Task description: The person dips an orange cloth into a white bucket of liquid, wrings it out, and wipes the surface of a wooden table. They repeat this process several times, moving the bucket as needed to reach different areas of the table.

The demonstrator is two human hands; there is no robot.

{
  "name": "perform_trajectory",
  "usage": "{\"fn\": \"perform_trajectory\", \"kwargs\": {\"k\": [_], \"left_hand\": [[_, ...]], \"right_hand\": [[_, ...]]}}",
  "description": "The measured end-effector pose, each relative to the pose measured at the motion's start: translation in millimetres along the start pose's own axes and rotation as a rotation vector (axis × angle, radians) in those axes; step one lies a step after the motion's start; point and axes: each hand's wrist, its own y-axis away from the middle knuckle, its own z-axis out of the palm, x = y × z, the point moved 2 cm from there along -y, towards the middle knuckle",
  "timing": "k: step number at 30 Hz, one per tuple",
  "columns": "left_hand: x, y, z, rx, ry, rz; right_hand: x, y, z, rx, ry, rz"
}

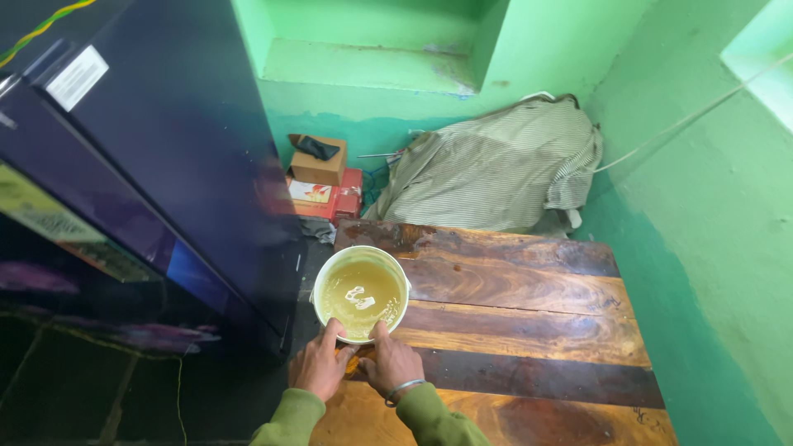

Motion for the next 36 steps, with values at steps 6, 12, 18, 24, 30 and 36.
{"fn": "perform_trajectory", "kwargs": {"k": [6,12,18,24,30,36], "left_hand": [[9,25,16,0.117,-0.087,0.014],[24,34,20,0.181,-0.075,-0.032],[21,58,20,0.150,-0.036,-0.043],[12,88,10,0.092,-0.091,-0.054],[1,119,3,0.016,-0.151,-0.123],[-15,143,-12,-0.029,-0.116,-0.166]], "right_hand": [[18,11,4,0.014,-0.103,-0.161],[30,-3,-1,0.034,-0.084,-0.197],[30,18,3,-0.003,-0.090,-0.228],[20,54,15,-0.064,-0.094,-0.207],[5,88,22,-0.143,-0.191,-0.227],[-11,112,27,-0.204,-0.205,-0.269]]}}
